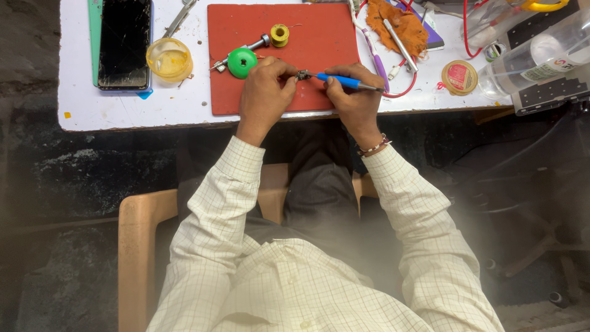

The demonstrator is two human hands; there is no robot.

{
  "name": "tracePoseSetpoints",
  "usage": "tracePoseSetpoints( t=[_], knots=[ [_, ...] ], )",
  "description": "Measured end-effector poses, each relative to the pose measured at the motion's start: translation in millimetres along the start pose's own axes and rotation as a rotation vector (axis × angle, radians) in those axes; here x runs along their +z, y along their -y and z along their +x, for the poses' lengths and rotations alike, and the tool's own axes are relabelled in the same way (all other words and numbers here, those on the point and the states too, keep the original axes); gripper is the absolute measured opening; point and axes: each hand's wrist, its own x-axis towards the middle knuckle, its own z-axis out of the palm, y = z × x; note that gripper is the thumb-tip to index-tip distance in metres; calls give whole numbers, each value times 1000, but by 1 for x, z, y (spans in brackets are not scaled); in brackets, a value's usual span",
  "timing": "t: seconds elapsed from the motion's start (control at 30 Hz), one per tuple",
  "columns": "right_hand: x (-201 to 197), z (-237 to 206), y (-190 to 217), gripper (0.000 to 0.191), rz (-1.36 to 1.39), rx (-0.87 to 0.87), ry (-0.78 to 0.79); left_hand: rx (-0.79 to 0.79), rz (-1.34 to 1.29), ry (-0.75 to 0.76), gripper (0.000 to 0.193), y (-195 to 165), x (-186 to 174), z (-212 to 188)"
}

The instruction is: The person sits at a repair bench and solders a small phone component held with tweezers, using a soldering iron and solder wire. They then pick at the part with tweezers, scrub it with a brush, and finally set the component on the mat and handle a small container.

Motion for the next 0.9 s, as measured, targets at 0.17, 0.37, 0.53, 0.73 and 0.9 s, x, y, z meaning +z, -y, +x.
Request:
tracePoseSetpoints(
  t=[0.17,0.37,0.53,0.73,0.9],
  knots=[
    [0,-1,3,13,-128,-79,3,29,-15,-17,7,-1,0,0],
    [6,-4,9,16,-159,-257,-84,-13,-53,-14,7,-5,-2,0],
    [8,-4,13,19,-240,-399,-77,-12,-76,-15,7,-7,-4,1],
    [8,-3,16,21,-265,-464,-47,19,-67,-45,8,-5,-2,0],
    [9,-3,16,22,-228,-456,-20,0,-52,-54,9,-1,1,-1]
  ],
)
